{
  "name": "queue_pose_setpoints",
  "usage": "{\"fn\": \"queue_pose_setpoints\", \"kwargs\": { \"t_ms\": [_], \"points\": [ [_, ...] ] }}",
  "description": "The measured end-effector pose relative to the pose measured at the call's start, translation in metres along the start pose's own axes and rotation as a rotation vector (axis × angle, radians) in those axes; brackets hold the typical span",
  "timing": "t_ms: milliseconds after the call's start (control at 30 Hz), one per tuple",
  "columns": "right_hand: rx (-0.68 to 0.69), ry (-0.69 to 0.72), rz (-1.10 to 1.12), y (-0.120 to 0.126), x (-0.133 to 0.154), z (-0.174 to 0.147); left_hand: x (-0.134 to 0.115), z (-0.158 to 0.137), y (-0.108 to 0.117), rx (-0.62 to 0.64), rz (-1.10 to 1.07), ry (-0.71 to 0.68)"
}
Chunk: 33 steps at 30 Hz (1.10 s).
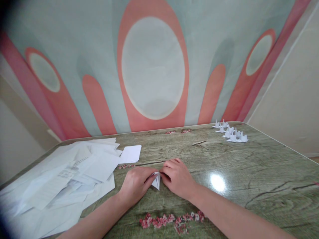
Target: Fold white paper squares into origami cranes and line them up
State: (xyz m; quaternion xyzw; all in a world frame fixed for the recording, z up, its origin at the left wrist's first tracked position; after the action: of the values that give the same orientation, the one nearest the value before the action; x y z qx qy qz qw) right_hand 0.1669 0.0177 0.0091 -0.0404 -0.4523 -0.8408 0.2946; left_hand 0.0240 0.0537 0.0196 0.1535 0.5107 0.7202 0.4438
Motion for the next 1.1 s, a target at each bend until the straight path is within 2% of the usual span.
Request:
{"fn": "queue_pose_setpoints", "kwargs": {
  "t_ms": [300, 800, 933, 1100],
  "points": [
    [0.003, -0.056, 0.037, 0.0003, -0.0063, -0.0004, -0.0009, -0.0004, 0.0016, -0.002, -0.003, 0.01],
    [0.003, 0.025, 0.075, -0.0037, -0.0025, 0.0009, -0.002, 0.001, 0.0025, 0.021, 0.034, 0.008],
    [0.016, 0.021, 0.077, -0.0031, -0.0016, 0.0014, -0.0019, 0.0014, 0.0034, -0.004, 0.036, -0.007],
    [0.013, 0.019, 0.087, -0.0027, -0.0016, 0.0016, -0.0057, 0.0011, 0.0082, 0.042, 0.067, -0.064]
  ]
}}
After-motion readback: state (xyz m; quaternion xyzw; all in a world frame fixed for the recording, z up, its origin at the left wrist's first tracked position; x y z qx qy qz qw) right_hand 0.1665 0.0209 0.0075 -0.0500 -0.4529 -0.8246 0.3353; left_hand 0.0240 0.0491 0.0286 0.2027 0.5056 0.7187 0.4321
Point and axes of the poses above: each hand's wrist, its own z-axis towards the middle knuckle, its own y-axis out of the back of the hand, x = y × z, the point moved 4 cm from there along z, towards the middle knuckle, and after that the axes turned 10 degrees about -x, right-handed, at the moved point
